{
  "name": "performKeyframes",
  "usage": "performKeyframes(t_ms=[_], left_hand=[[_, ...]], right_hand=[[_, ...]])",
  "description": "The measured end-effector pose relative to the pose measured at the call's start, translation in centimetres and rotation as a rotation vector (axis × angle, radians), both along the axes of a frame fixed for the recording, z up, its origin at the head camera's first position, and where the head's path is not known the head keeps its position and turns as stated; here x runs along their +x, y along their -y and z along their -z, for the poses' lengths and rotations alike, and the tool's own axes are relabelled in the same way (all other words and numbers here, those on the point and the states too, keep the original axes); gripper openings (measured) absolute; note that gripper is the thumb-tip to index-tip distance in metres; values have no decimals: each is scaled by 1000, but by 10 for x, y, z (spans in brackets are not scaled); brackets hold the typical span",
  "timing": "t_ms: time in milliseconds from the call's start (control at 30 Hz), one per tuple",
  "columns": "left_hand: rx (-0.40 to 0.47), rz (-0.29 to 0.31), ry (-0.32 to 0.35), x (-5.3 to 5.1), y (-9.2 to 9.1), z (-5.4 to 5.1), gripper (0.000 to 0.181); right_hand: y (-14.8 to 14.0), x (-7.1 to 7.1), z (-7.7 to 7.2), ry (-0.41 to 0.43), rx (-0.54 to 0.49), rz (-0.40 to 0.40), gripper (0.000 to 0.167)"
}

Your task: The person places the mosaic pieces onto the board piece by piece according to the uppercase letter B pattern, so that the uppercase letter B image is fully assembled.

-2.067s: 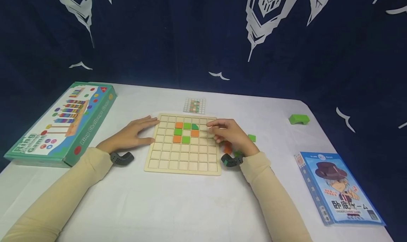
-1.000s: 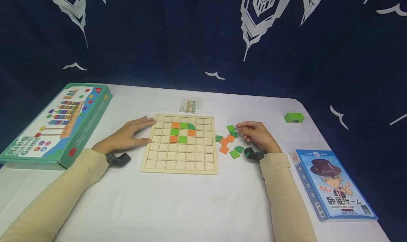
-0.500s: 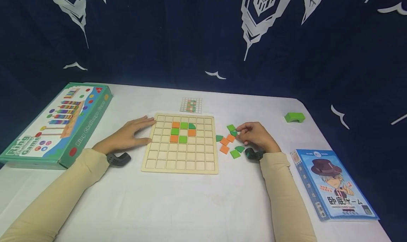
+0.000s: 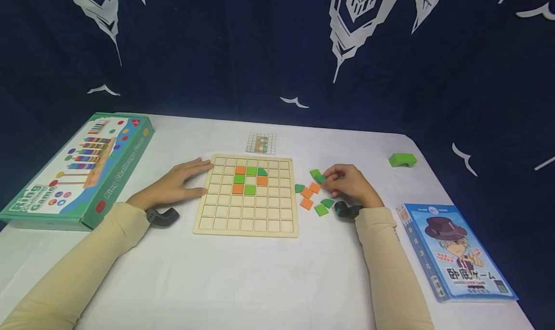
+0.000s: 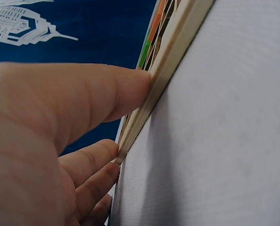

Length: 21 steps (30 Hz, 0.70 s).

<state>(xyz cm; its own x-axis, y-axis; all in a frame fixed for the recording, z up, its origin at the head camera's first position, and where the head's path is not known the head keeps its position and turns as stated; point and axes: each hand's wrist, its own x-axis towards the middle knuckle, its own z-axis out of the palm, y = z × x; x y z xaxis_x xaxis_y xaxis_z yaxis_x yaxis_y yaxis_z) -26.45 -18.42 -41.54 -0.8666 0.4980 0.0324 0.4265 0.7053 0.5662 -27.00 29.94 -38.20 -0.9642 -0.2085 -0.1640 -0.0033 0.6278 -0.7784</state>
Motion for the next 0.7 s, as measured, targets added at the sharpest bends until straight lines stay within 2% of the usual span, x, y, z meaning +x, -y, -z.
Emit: performKeyframes(t_ms=[200,433,600,700], left_hand=[[-2,2,-6,-1,0,1,77],[-6,-1,0,-1,0,1,78],[-9,-4,4,0,-1,0,77],[-8,-2,7,0,-1,-1,78]], right_hand=[[1,0,-6,1,-123,35,38],[7,3,-14,61,-291,48,38],[16,4,-16,112,-408,57,22],[25,4,-16,132,-466,58,21]])
